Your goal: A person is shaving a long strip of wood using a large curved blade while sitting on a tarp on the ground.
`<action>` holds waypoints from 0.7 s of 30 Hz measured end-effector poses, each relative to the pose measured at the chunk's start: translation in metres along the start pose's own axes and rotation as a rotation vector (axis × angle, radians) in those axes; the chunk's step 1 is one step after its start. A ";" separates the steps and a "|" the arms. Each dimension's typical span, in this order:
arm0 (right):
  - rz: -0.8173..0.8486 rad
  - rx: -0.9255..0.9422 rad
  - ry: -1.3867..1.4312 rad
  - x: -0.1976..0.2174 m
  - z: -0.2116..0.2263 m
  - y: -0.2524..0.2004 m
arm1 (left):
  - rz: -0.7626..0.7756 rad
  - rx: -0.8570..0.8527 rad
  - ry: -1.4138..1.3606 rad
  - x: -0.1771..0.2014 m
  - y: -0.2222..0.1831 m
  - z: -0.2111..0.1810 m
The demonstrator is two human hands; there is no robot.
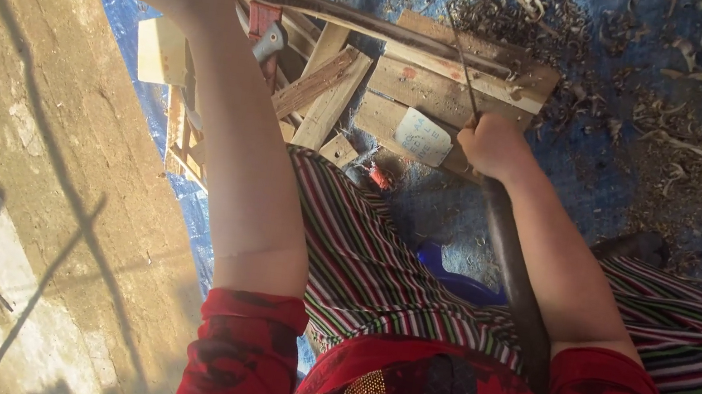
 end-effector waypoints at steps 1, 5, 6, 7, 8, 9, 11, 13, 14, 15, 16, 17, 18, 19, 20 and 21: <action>-0.009 0.004 0.003 0.008 0.018 -0.011 | 0.002 -0.003 -0.010 -0.010 0.003 -0.002; -0.147 0.215 -0.227 0.017 0.065 -0.059 | -0.010 0.110 -0.058 -0.017 -0.007 -0.009; -0.136 0.240 -0.210 0.017 0.069 -0.067 | -0.017 0.111 -0.069 -0.016 -0.010 -0.013; -0.128 0.235 -0.210 0.010 0.048 -0.034 | -0.016 0.115 -0.062 -0.009 -0.005 -0.001; -0.094 0.174 -0.149 0.004 0.024 0.002 | 0.007 0.098 -0.036 -0.005 0.002 0.008; -0.060 0.113 -0.088 -0.002 0.000 0.036 | 0.030 0.081 -0.011 -0.001 0.008 0.017; -0.082 0.073 -0.102 0.005 -0.002 0.048 | 0.000 0.062 -0.058 -0.015 -0.002 0.000; -0.069 0.012 -0.107 -0.007 -0.009 0.040 | -0.021 0.059 -0.069 -0.007 -0.008 -0.009; -0.147 0.069 -0.209 -0.002 0.000 0.037 | -0.013 0.001 -0.043 -0.009 -0.003 -0.008; -0.227 0.125 -0.312 0.004 0.010 0.034 | -0.006 -0.058 -0.017 -0.011 0.001 -0.006; -0.229 0.125 -0.310 0.008 0.026 0.014 | -0.004 -0.058 -0.019 -0.013 0.005 -0.003; -0.193 0.149 -0.307 0.009 0.044 -0.005 | -0.014 -0.054 -0.037 -0.015 0.009 0.002; -0.133 0.162 -0.308 -0.001 0.054 -0.030 | -0.025 -0.039 -0.031 -0.003 0.006 0.004; -0.112 0.152 -0.309 -0.002 0.050 -0.039 | -0.023 -0.028 -0.009 0.000 0.000 -0.004; -0.065 0.163 -0.198 0.003 0.054 -0.042 | -0.029 0.022 0.018 -0.004 -0.002 -0.009; -0.019 0.174 -0.087 0.009 0.059 -0.047 | -0.034 0.071 0.045 -0.009 -0.004 -0.014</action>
Point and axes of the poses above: each hand's wrist, its own y-axis towards the middle knuckle, its own x-axis out of the back of the hand, z = x × y, the point moved 7 cm from there along y, towards the middle knuckle, and after that the axes turned 14 degrees about -x, right-handed, at the moved point
